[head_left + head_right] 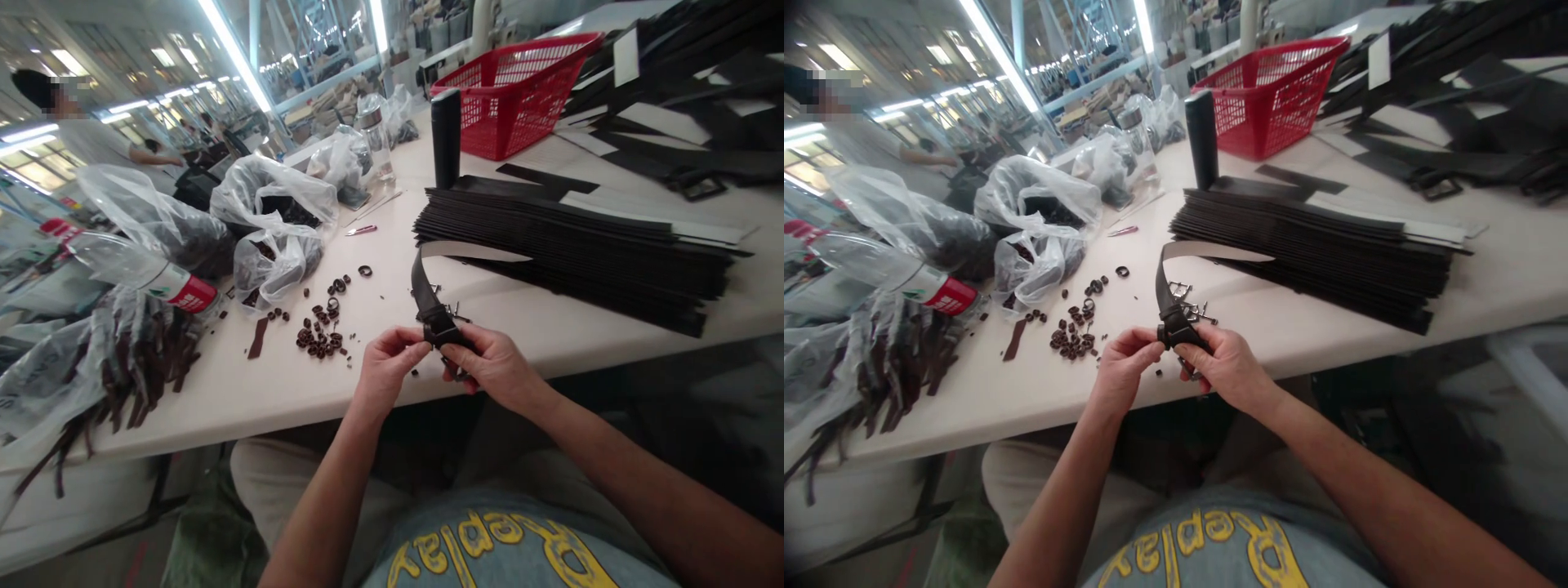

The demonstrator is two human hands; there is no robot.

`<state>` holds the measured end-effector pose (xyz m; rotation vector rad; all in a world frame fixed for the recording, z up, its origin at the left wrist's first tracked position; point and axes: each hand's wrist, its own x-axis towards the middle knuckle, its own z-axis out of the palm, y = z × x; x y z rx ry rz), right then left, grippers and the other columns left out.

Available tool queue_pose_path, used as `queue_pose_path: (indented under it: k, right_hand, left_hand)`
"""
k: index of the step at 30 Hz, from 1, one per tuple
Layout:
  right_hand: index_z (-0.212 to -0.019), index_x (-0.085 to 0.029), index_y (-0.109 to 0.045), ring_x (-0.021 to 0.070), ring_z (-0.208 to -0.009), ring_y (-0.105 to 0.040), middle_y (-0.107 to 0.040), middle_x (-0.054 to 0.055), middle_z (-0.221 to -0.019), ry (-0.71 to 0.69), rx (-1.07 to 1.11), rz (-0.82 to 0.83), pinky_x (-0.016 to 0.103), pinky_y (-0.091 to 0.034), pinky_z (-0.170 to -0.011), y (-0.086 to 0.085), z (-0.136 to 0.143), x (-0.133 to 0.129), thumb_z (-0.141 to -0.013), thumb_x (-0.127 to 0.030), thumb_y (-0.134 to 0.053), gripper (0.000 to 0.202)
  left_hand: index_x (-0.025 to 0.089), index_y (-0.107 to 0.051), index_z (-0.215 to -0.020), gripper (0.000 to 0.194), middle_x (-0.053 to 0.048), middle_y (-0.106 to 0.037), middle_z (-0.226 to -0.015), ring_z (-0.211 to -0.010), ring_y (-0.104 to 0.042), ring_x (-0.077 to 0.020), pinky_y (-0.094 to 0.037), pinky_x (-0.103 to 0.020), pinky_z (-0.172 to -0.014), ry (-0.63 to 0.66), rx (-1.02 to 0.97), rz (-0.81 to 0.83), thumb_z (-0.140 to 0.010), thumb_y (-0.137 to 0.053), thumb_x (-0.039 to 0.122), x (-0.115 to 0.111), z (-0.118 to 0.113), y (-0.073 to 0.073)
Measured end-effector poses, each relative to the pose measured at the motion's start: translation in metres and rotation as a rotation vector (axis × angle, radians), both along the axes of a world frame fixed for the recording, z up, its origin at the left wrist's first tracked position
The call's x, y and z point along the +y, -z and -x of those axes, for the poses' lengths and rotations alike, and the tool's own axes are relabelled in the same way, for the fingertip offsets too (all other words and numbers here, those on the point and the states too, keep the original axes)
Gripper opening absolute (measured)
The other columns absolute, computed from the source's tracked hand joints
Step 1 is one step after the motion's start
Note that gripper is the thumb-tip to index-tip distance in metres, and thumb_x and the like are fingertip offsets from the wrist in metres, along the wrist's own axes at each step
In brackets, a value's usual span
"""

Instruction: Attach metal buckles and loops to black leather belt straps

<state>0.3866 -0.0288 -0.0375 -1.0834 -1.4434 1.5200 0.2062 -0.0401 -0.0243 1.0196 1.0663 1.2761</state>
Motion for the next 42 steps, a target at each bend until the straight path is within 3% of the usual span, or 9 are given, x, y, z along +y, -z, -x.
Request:
queue_pose_path:
  k: [5,10,13,18,25,31,38,42]
  right_hand:
    - [-0.098,-0.017,-0.065,0.0116,-0.043,-0.056,-0.066,0.000,-0.063,-0.034,-0.058,-0.019,0.020,-0.045,-0.036,0.000,0.001,0.000,-0.086,-0.050,-0.062,0.035]
    - [-0.086,-0.019,-0.062,0.0089,-0.038,-0.051,-0.065,-0.001,-0.064,-0.084,-0.069,-0.037,0.019,-0.042,-0.034,-0.002,0.000,0.001,-0.086,-0.045,-0.062,0.026]
    - [-0.084,-0.019,-0.060,0.0088,-0.039,-0.052,-0.064,-0.001,-0.063,-0.114,-0.075,-0.057,0.019,-0.043,-0.035,-0.003,0.000,0.001,-0.088,-0.044,-0.060,0.025]
    - [-0.093,-0.018,-0.063,0.0093,-0.040,-0.052,-0.064,-0.002,-0.064,-0.169,-0.091,-0.090,0.020,-0.044,-0.036,-0.003,-0.002,0.002,-0.090,-0.044,-0.057,0.027]
    - [-0.091,-0.017,-0.063,0.0076,-0.038,-0.051,-0.064,-0.003,-0.063,-0.245,-0.110,-0.124,0.018,-0.040,-0.035,-0.009,-0.004,0.004,-0.088,-0.037,-0.055,0.022]
    - [-0.088,-0.019,-0.058,0.0103,-0.048,-0.062,-0.064,-0.004,-0.069,-0.244,-0.156,-0.204,0.019,-0.049,-0.045,-0.006,-0.004,0.006,-0.079,-0.021,-0.056,0.009]
    - [-0.091,-0.018,-0.057,0.0129,-0.054,-0.066,-0.064,-0.002,-0.075,-0.227,-0.021,-0.092,0.023,-0.056,-0.050,0.003,-0.008,0.010,-0.075,-0.022,-0.058,0.017]
    - [-0.091,-0.017,-0.059,0.0126,-0.057,-0.066,-0.064,-0.002,-0.077,-0.226,0.029,-0.092,0.023,-0.057,-0.051,0.005,-0.007,0.011,-0.074,-0.020,-0.057,0.018]
  left_hand:
    - [0.018,-0.072,-0.075,0.021,0.001,-0.071,-0.080,-0.072,-0.062,-0.0088,-0.049,-0.021,-0.070,-0.030,-0.029,-0.019,-0.067,-0.087,0.030,-0.002,-0.010,0.004]
    - [0.020,-0.076,-0.091,0.032,0.000,-0.074,-0.084,-0.077,-0.067,-0.0113,-0.054,-0.023,-0.074,-0.009,-0.013,-0.017,-0.063,-0.089,0.029,-0.002,-0.011,-0.006]
    - [0.019,-0.078,-0.090,0.033,-0.003,-0.077,-0.086,-0.077,-0.068,-0.0135,-0.055,-0.025,-0.074,0.024,0.016,0.004,-0.063,-0.089,0.032,-0.003,-0.012,-0.009]
    - [0.019,-0.078,-0.087,0.027,-0.003,-0.076,-0.085,-0.078,-0.068,-0.0148,-0.056,-0.028,-0.077,0.052,0.026,-0.012,-0.064,-0.088,0.030,-0.003,-0.012,-0.008]
    - [0.020,-0.078,-0.086,0.012,-0.003,-0.067,-0.085,-0.078,-0.063,-0.0122,-0.052,-0.023,-0.073,0.105,0.365,-0.253,-0.074,-0.081,0.022,-0.004,-0.008,-0.010]
    - [0.018,-0.075,-0.086,0.013,-0.001,-0.063,-0.085,-0.069,-0.064,-0.0116,-0.056,-0.024,-0.064,0.185,0.409,-0.206,-0.074,-0.079,0.021,-0.001,-0.007,-0.004]
    - [0.022,-0.076,-0.102,0.021,-0.005,-0.069,-0.097,-0.082,-0.066,-0.0148,-0.056,-0.028,-0.078,0.120,0.656,-0.364,-0.082,-0.072,0.016,-0.013,-0.012,-0.009]
    - [0.020,-0.072,-0.097,0.013,-0.003,-0.070,-0.085,-0.076,-0.065,-0.0152,-0.055,-0.028,-0.072,-0.009,0.643,-0.318,-0.084,-0.071,0.022,-0.020,-0.015,-0.001]
